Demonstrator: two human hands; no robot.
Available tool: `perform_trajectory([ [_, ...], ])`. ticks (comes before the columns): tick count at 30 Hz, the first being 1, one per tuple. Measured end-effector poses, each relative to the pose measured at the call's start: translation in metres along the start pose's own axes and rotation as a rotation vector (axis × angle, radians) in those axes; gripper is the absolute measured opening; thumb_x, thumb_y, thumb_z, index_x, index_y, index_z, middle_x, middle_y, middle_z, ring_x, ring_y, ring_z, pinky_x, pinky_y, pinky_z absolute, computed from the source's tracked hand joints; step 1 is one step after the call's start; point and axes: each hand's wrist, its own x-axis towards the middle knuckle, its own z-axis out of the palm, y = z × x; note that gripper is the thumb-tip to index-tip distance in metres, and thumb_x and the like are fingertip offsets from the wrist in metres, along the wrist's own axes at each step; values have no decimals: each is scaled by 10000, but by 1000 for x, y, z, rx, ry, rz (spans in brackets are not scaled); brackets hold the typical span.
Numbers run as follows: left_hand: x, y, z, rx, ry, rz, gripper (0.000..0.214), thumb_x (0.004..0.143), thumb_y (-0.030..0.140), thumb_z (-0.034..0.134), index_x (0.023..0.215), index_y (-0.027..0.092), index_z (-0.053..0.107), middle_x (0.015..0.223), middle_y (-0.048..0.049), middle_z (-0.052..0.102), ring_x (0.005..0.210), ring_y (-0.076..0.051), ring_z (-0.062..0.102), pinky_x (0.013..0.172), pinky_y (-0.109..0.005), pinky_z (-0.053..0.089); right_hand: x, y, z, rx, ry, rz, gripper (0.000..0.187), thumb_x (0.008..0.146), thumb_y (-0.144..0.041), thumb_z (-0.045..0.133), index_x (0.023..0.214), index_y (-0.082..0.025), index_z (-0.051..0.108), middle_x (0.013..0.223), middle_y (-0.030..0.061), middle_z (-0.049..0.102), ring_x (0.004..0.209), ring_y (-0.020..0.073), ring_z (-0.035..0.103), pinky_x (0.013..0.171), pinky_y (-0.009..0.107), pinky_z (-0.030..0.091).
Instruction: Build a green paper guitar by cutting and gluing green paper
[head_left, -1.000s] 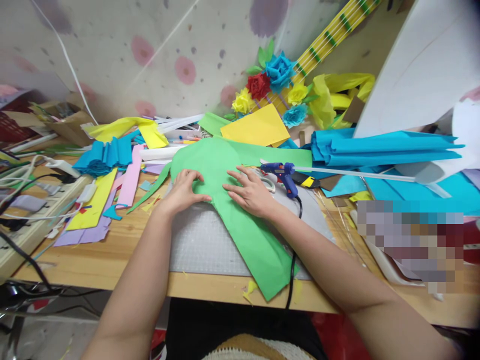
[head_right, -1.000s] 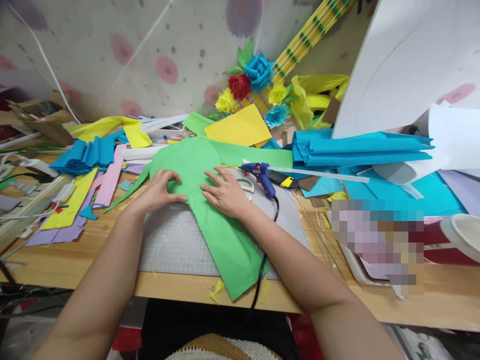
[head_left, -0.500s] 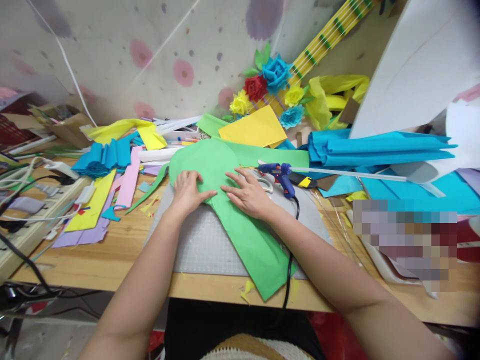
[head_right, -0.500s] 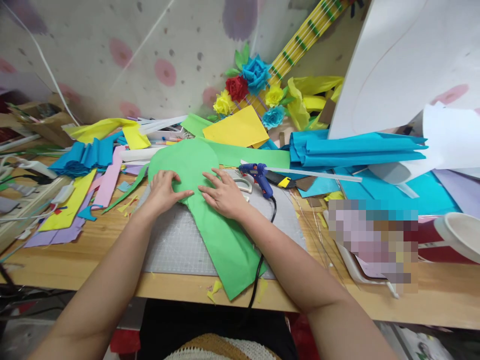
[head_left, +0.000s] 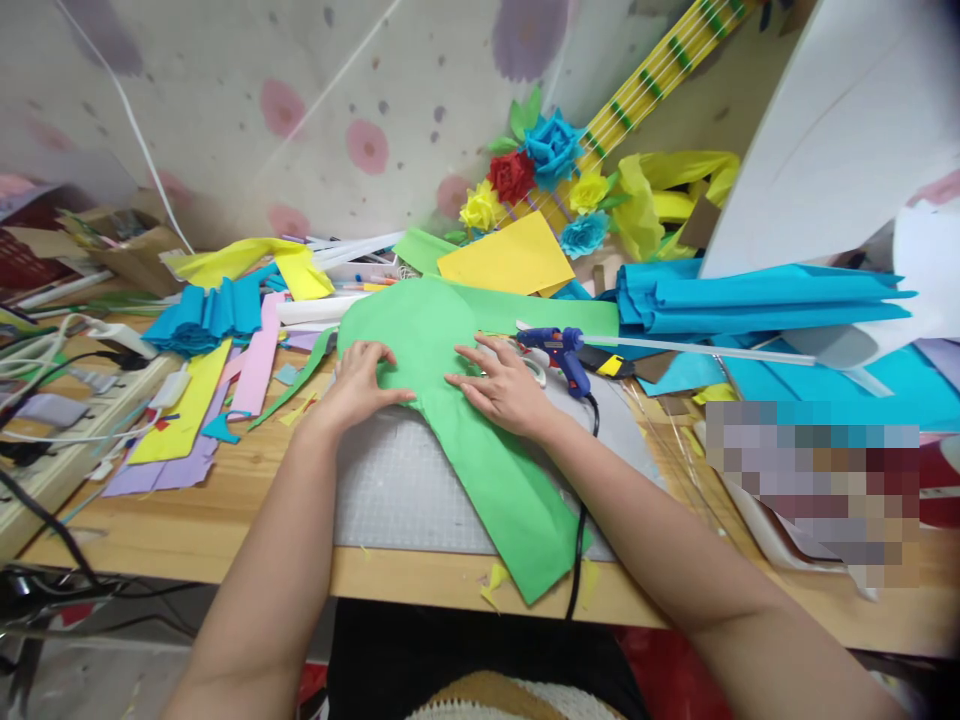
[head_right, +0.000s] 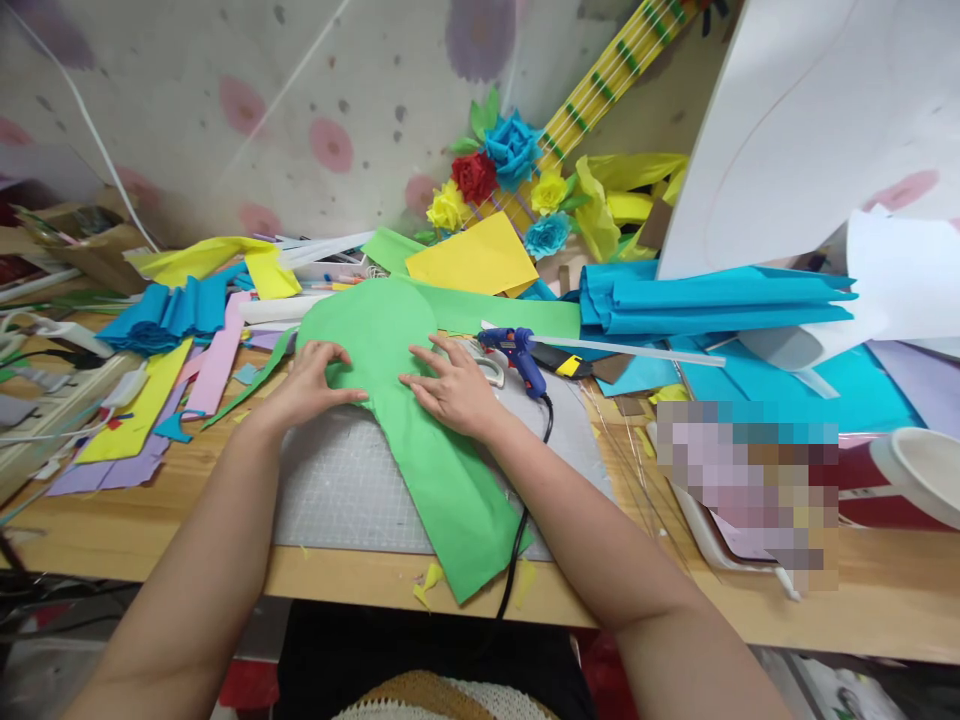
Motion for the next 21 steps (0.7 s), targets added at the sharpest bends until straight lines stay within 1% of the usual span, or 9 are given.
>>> perform_trajectory([
  [3, 0, -6, -3, -13, -32, 45, 476, 597, 429, 769, 939, 241, 496, 1054, -28, 473, 1122, -240, 429, 978, -383, 340, -2, 4, -2, -13, 33, 18, 317, 934, -309, 424, 1081, -290, 703, 1323, 14, 554, 1304, 262, 355, 1055, 474, 330],
  [6, 0, -9, -5, -20, -52, 57, 485, 590, 429, 770, 942, 237, 497, 1061, -31, 470, 1121, -238, 434, 978, -374, 343, -3, 6, -3, -22, 41, 48, 333, 942, -304, 399, 1061, -288, 709, 1311, 6, 563, 1293, 249, 375, 1044, 468, 345],
  [10, -1, -9, -6, -27, -47, 70, 492, 589, 436, 766, 948, 239, 493, 1068, -31, 473, 1120, -235, 434, 976, -370, 345, -2, 5, -3, -1, 46, 69, 345, 943, -296, 387, 1036, -280, 718, 1279, 7, 586, 1284, 250, 386, 1035, 472, 354],
  [13, -1, -4, -4, -28, -6, 73, 447, 640, 447, 733, 950, 232, 494, 1051, -32, 482, 1097, -226, 446, 968, -366, 346, -2, 4, -2, 19, 52, 75, 334, 938, -300, 399, 1057, -271, 711, 1286, 24, 581, 1283, 250, 386, 1036, 474, 352],
  [15, -1, 3, 0, -4, 57, 30, 414, 676, 458, 707, 943, 221, 497, 1037, -42, 486, 1074, -231, 454, 957, -377, 349, -1, 4, -1, 22, 47, 66, 334, 938, -315, 404, 1091, -266, 697, 1300, 34, 569, 1286, 251, 383, 1044, 473, 344],
  [17, -1, 10, 4, 36, 103, -12, 425, 675, 461, 712, 946, 212, 500, 1047, -54, 487, 1067, -243, 456, 949, -395, 350, -2, 5, 0, 19, 41, 61, 344, 940, -327, 398, 1098, -258, 695, 1307, 39, 562, 1287, 253, 380, 1053, 467, 336],
  [21, 0, 15, 8, 80, 87, -35, 462, 647, 444, 747, 961, 201, 512, 1074, -68, 494, 1075, -258, 457, 939, -413, 354, -2, 6, 3, 43, 45, 67, 350, 941, -326, 390, 1085, -250, 700, 1307, 49, 559, 1294, 252, 368, 1058, 465, 328],
])
